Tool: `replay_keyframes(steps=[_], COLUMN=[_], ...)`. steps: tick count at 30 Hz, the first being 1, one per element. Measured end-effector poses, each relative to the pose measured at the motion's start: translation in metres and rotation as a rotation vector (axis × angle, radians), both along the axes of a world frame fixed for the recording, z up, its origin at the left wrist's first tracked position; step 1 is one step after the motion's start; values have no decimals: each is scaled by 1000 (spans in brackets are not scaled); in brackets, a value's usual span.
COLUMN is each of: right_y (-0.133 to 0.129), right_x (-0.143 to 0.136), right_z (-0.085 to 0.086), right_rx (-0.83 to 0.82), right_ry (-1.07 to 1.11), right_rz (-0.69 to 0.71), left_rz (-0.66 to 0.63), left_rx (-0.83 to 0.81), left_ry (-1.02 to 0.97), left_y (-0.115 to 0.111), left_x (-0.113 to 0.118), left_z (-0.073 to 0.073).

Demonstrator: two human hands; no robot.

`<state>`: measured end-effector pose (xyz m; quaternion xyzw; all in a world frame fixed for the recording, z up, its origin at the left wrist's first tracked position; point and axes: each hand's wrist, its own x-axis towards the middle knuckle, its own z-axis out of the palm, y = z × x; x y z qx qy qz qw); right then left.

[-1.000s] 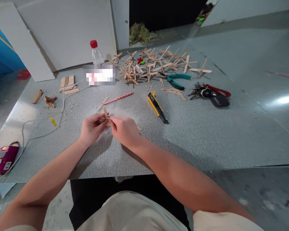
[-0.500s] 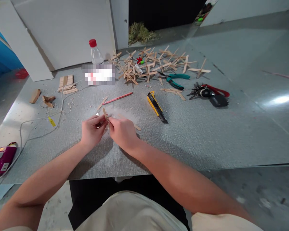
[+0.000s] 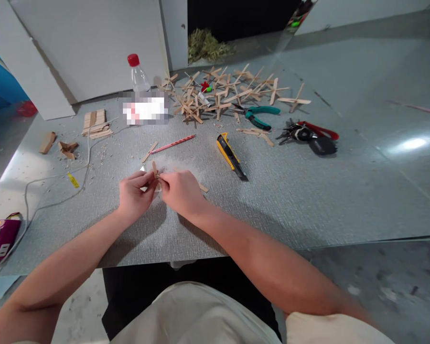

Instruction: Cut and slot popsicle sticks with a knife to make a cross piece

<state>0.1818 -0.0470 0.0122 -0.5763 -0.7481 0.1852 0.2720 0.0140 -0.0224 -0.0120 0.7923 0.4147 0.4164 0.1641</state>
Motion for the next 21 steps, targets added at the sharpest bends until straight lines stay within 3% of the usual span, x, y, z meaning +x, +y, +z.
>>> replay_keyframes(steps=[11,16,21], right_y=[-1,-4,2], right_x=[1,0,0], right_z=[2,-1,-6], right_rx=[-13,31,37], right_ry=[10,7,-4], right_rz=[-19,-16,-36], left_rz=[-24,-11,-46], left_rx=[166,104,-64], left_ry=[97,101,6], left_y=[3,5,7], left_x=[3,1,-1], left_z=[2,4,1])
